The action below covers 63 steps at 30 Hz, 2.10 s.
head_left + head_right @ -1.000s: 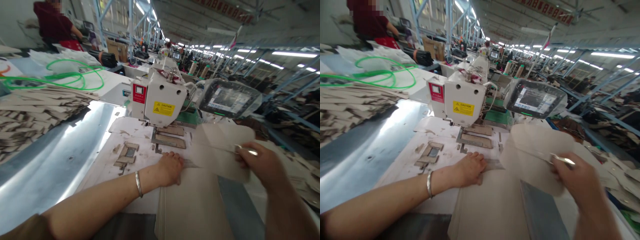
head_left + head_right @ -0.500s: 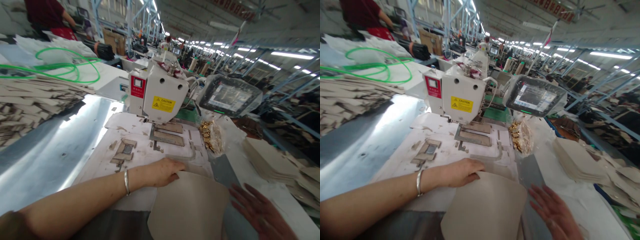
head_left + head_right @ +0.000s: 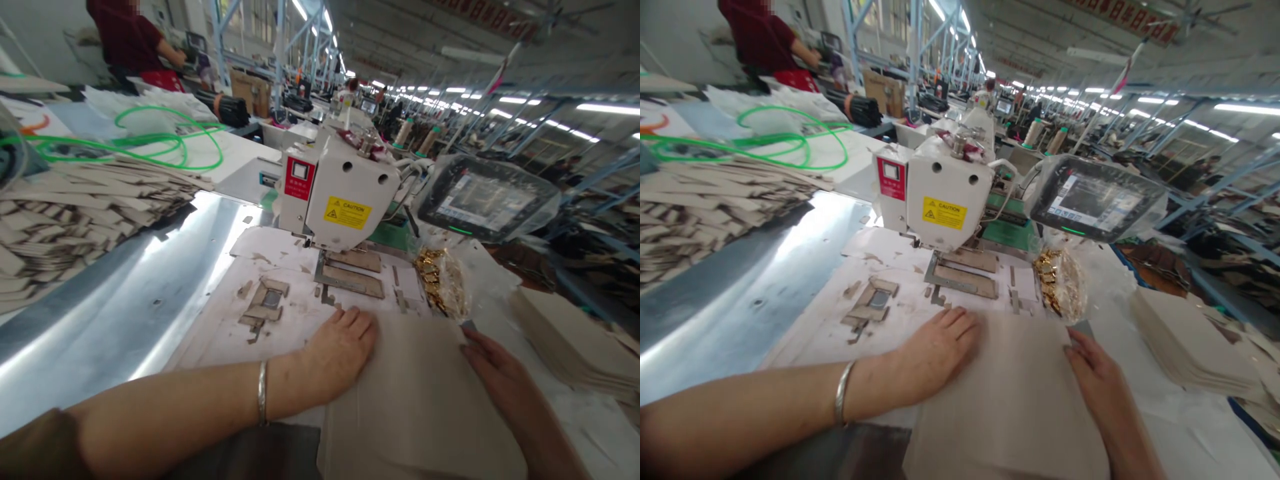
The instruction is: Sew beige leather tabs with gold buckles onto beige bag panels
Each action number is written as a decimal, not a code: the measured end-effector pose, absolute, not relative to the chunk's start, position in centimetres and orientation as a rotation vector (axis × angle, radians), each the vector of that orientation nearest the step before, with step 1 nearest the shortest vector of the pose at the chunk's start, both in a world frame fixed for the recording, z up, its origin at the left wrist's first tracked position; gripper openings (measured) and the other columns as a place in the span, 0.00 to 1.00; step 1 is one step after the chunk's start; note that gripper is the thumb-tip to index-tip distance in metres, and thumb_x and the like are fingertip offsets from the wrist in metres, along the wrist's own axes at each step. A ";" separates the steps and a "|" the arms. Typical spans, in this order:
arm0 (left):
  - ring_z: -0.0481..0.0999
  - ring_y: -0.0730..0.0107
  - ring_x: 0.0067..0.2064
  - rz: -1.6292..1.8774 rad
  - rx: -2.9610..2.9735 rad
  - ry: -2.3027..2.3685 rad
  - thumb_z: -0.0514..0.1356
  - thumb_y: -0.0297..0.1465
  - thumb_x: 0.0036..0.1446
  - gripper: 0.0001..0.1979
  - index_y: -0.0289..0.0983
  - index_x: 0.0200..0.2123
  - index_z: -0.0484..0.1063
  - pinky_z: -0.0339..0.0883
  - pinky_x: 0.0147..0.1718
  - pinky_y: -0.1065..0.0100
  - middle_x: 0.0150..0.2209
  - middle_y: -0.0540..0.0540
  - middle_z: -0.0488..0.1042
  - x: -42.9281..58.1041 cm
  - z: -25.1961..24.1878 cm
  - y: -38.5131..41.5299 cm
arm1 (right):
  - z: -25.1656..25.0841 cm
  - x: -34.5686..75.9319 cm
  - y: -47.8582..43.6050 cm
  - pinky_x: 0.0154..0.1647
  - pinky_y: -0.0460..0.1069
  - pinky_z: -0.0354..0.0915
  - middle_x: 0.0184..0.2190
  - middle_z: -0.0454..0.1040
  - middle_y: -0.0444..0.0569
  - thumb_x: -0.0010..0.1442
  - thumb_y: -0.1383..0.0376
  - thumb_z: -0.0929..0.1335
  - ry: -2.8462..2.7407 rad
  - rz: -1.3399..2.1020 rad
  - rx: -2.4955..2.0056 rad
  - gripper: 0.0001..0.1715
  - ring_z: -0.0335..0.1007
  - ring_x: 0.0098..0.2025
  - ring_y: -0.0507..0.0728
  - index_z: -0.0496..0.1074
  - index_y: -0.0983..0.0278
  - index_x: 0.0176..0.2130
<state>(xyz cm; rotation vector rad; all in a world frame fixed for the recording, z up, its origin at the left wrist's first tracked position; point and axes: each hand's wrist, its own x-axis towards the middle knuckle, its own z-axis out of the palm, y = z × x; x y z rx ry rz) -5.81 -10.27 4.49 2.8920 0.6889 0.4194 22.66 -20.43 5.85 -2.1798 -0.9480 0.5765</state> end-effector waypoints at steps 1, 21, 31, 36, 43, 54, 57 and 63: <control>0.66 0.52 0.57 0.433 2.892 0.645 0.51 0.32 0.66 0.18 0.30 0.55 0.66 0.60 0.58 0.56 0.57 0.36 0.68 -6.1 4.3 -10.6 | 5.9 23.6 -18.8 0.33 0.49 0.71 0.38 0.81 0.53 0.54 0.57 0.66 -0.980 0.512 -2.204 0.30 0.78 0.37 0.62 0.72 0.65 0.54; 0.55 0.38 0.66 0.265 2.816 1.064 0.50 0.51 0.64 0.38 0.25 0.63 0.60 0.52 0.62 0.47 0.65 0.28 0.58 -8.2 2.5 -10.5 | 0.8 21.5 -0.7 0.39 0.50 0.69 0.37 0.80 0.51 0.57 0.63 0.64 -1.310 0.302 -2.185 0.26 0.76 0.39 0.60 0.74 0.64 0.54; 0.61 0.44 0.61 0.296 2.831 0.963 0.53 0.50 0.63 0.32 0.30 0.58 0.66 0.52 0.61 0.50 0.60 0.33 0.64 -8.6 3.0 -9.0 | 3.0 20.4 -4.7 0.51 0.55 0.69 0.54 0.71 0.61 0.61 0.60 0.62 -1.645 0.103 -2.010 0.31 0.73 0.50 0.62 0.64 0.68 0.61; 0.64 0.49 0.55 0.351 2.799 0.932 0.56 0.49 0.62 0.29 0.32 0.55 0.66 0.57 0.58 0.53 0.54 0.38 0.67 -8.4 3.4 -8.5 | 2.4 19.8 -12.0 0.65 0.59 0.57 0.60 0.68 0.56 0.66 0.57 0.60 -2.016 0.213 -1.778 0.24 0.62 0.63 0.62 0.68 0.62 0.57; 0.65 0.51 0.52 0.402 2.848 0.971 0.57 0.46 0.62 0.20 0.35 0.47 0.69 0.60 0.55 0.51 0.47 0.41 0.69 -7.9 3.1 -8.2 | 1.1 18.5 -15.7 0.54 0.60 0.68 0.50 0.72 0.58 0.66 0.63 0.62 -2.120 -0.041 -1.626 0.16 0.69 0.53 0.62 0.68 0.65 0.52; 0.67 0.51 0.48 0.361 2.900 0.972 0.56 0.44 0.63 0.18 0.38 0.50 0.69 0.64 0.49 0.52 0.44 0.41 0.69 -8.0 3.5 -8.0 | 1.2 17.9 -16.0 0.52 0.57 0.69 0.47 0.73 0.56 0.66 0.67 0.63 -2.118 -0.076 -1.629 0.16 0.69 0.50 0.61 0.70 0.64 0.52; 0.67 0.52 0.47 0.333 2.905 0.970 0.55 0.43 0.64 0.18 0.39 0.51 0.69 0.64 0.49 0.51 0.44 0.41 0.69 -8.0 3.5 -7.9 | 1.2 17.8 -15.9 0.52 0.57 0.69 0.48 0.73 0.56 0.66 0.67 0.63 -2.085 -0.101 -1.644 0.16 0.70 0.51 0.61 0.73 0.63 0.50; 0.66 0.50 0.49 0.295 2.861 0.990 0.56 0.43 0.64 0.18 0.40 0.52 0.69 0.64 0.49 0.50 0.45 0.41 0.69 -7.9 3.6 -8.0 | 0.8 18.1 -16.1 0.58 0.61 0.65 0.54 0.71 0.56 0.65 0.67 0.63 -2.075 -0.128 -1.657 0.13 0.65 0.58 0.63 0.73 0.62 0.48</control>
